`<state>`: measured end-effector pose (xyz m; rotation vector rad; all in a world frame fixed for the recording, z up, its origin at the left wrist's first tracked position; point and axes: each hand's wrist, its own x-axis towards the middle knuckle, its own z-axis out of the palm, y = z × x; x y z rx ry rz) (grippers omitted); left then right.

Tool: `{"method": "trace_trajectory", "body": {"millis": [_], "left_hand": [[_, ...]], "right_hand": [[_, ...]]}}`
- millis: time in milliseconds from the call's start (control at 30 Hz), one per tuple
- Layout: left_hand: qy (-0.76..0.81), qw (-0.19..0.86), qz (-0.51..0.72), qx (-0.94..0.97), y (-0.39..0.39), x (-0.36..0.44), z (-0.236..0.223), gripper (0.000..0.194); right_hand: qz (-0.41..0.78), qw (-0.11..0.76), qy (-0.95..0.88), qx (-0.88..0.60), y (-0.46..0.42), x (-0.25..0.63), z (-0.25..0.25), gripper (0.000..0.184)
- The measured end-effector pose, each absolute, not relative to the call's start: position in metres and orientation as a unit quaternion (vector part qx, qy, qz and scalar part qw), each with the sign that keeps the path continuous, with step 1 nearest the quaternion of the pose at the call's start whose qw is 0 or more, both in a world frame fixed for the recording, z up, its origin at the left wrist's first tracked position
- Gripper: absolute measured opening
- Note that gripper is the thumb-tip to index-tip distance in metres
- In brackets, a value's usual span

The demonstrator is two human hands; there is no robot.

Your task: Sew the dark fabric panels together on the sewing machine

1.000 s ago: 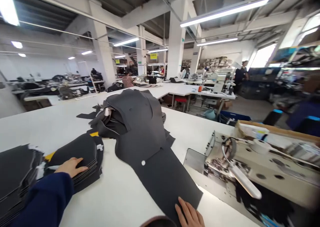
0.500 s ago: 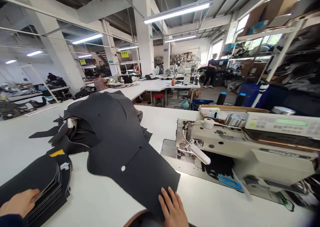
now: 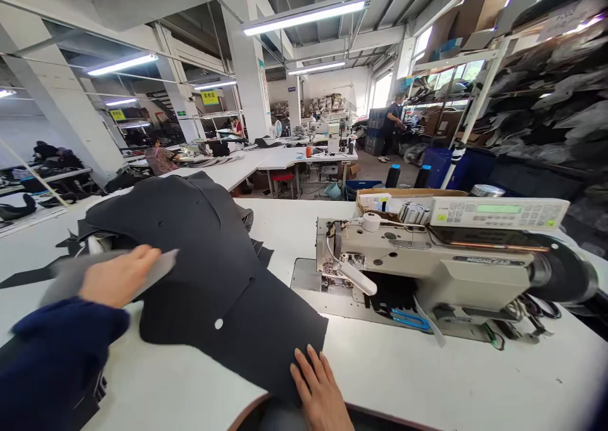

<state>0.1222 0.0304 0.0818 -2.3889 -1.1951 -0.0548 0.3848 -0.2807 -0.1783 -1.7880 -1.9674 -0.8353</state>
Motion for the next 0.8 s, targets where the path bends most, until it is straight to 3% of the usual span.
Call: {"method": "trace_trajectory", "body": {"millis": [100,200,300,367,500,567,700,800], "left_hand": [[-0.068,0.174,0.035,-0.982,-0.006,0.212,0.063,0.025],[0.275,0.067,0.077,-0.956,-0.063,0.276,-0.003,0.005],[0.395,0.009,0.082,-0.915,-0.107,0.301,-0.075,0.011],[0.372,-0.043,0.062,-0.925,-0.119,0.304,-0.105,0.009],[0.081,-0.118,-0.026,-0.989,-0.112,0.304,-0.124,0.047],[0.006,-0.098,-0.021,-0.995,-0.109,0.305,-0.126,0.055],[0.004,-0.027,0.063,-0.998,-0.112,0.306,-0.127,0.058],[0.007,0.053,0.116,-0.992,-0.107,0.320,-0.129,0.054]], "right_hand": [[-0.263,0.198,-0.669,-0.667,-0.284,0.376,-0.173,0.061],[-0.236,0.228,-0.620,-0.713,-0.286,0.367,-0.171,0.063],[-0.245,0.251,-0.597,-0.722,-0.290,0.364,-0.177,0.047],[-0.243,0.259,-0.598,-0.719,-0.296,0.366,-0.182,0.037],[-0.216,0.222,-0.601,-0.737,-0.305,0.371,-0.191,0.029],[-0.222,0.196,-0.610,-0.735,-0.307,0.369,-0.194,0.030],[-0.224,0.138,-0.616,-0.742,-0.314,0.357,-0.192,0.039],[-0.179,0.073,-0.620,-0.761,-0.328,0.354,-0.179,0.025]]}}
